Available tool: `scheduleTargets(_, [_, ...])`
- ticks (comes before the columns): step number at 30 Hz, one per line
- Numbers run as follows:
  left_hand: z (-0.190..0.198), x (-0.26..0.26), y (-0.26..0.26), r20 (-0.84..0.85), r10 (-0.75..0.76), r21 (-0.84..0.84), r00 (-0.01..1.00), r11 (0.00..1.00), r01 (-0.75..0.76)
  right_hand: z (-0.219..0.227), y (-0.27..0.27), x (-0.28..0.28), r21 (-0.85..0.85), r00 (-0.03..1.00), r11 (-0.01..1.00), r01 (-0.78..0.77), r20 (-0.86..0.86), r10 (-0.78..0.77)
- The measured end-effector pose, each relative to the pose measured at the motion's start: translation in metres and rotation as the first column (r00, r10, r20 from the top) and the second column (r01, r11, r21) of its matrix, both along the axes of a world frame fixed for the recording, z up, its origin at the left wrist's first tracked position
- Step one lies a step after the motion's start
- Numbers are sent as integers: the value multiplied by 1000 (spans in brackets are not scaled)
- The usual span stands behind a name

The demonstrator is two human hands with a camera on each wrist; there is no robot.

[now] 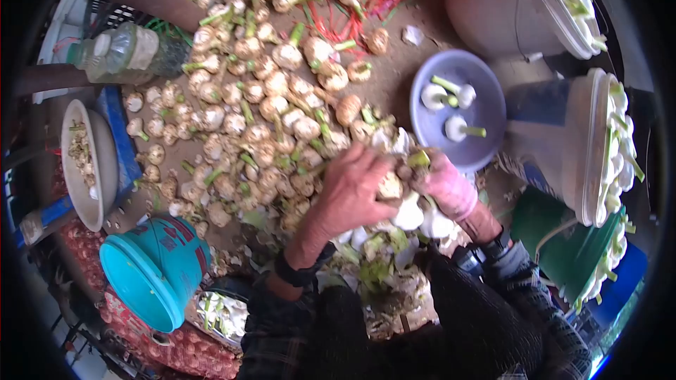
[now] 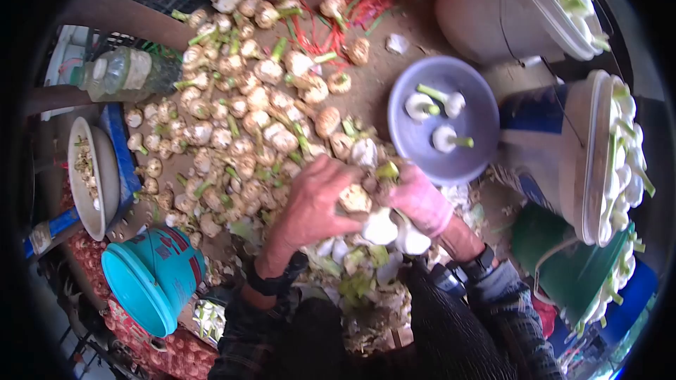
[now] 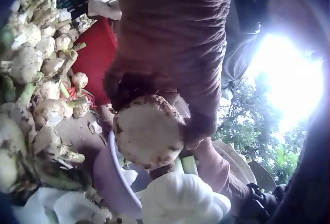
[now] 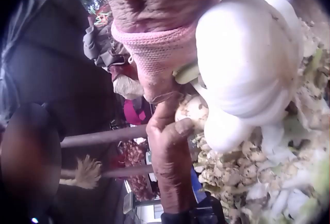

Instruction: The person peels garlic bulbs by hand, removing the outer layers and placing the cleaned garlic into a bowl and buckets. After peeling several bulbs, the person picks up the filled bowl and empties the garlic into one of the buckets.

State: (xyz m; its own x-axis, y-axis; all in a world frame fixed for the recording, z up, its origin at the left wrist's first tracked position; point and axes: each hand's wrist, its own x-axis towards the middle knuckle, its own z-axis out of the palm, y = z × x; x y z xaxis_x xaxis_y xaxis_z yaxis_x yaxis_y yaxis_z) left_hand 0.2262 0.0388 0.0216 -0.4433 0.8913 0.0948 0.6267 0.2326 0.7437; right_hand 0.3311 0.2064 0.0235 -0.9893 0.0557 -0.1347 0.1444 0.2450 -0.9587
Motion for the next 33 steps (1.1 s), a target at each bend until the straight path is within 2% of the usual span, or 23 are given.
scheduleTargets(1, [3,2,-4,12,15,11,1000,1000,-15,18,-12,-3,-336,883,883,327,441,-159])
scheduleTargets(3, [7,12,-11,80,64,-22,995,998,-63,-6,-8,8,-401,925,880,252,368,-97])
scheduleTargets(4, [1,21,-14,113,94,26,989,995,-97,-4,-14,8,-261,979,953,156,172,-113])
scheduleTargets(5, [-3,26,-16,138,124,72,983,988,-135,3,-15,9,-359,902,891,276,417,-111])
scheduleTargets(8, [-4,39,-18,228,216,158,950,954,-255,15,-17,9,-364,899,897,251,431,-77])
scheduleTargets(11, [-1,46,-21,313,275,145,909,932,-332,21,-21,12,-329,940,919,217,324,-106])
scheduleTargets(13, [-5,48,-25,340,256,189,905,924,-333,22,-22,15,-305,950,934,186,300,-91])
scheduleTargets(15, [-8,54,-30,755,246,89,608,880,-466,27,-23,19,-313,959,937,155,274,-67])
scheduleTargets(16, [3,53,-30,931,209,-19,298,846,-533,32,-25,21,-293,947,937,188,308,-94])
scheduleTargets(17, [3,51,-34,951,125,46,284,848,-528,36,-27,23,-271,932,937,221,342,-120])
scheduleTargets(18, [-1,49,-36,955,115,36,274,871,-491,37,-30,24,-415,894,850,325,428,-133])
scheduleTargets(19, [-5,50,-37,958,106,27,266,891,-453,38,-28,25,-416,893,849,326,429,-132])
scheduleTargets(20, [-8,52,-39,958,106,27,266,891,-453,38,-24,27,-306,929,936,174,367,-52])
scheduleTargets(21, [-12,55,-40,995,73,-35,61,873,-487,38,-21,29,-180,947,984,18,318,40])
scheduleTargets(22, [-15,59,-42,988,32,-104,-148,855,-508,40,-22,30,-180,946,983,17,322,43])
scheduleTargets(23, [-22,61,-45,988,32,-105,-149,853,-511,41,-24,29,84,961,993,-81,271,55])
scheduleTargets(24, [-30,61,-50,945,-18,-141,-326,877,-458,42,-26,28,345,972,926,-155,222,80])
scheduleTargets(25, [-30,61,-52,868,-58,-166,-494,902,-399,43,-28,27,583,976,787,-202,182,116])
scheduleTargets(26, [-29,63,-51,856,-11,-239,-517,878,-414,28,-32,28,562,989,815,-137,40,139])
scheduleTargets(27, [-28,62,-50,855,-10,-239,-518,880,-412,26,-32,29,563,990,815,-136,41,137])
scheduleTargets(29, [-20,53,-45,860,-99,-128,-500,907,-401,28,-33,25,684,978,726,-72,-93,185])
scheduleTargets(31, [-19,54,-45,854,-138,-99,-501,904,-416,37,-31,21,677,984,731,-87,-58,170])
scheduleTargets(33, [-18,56,-44,915,-247,25,-318,823,-568,57,-23,11,502,942,844,-191,336,13])
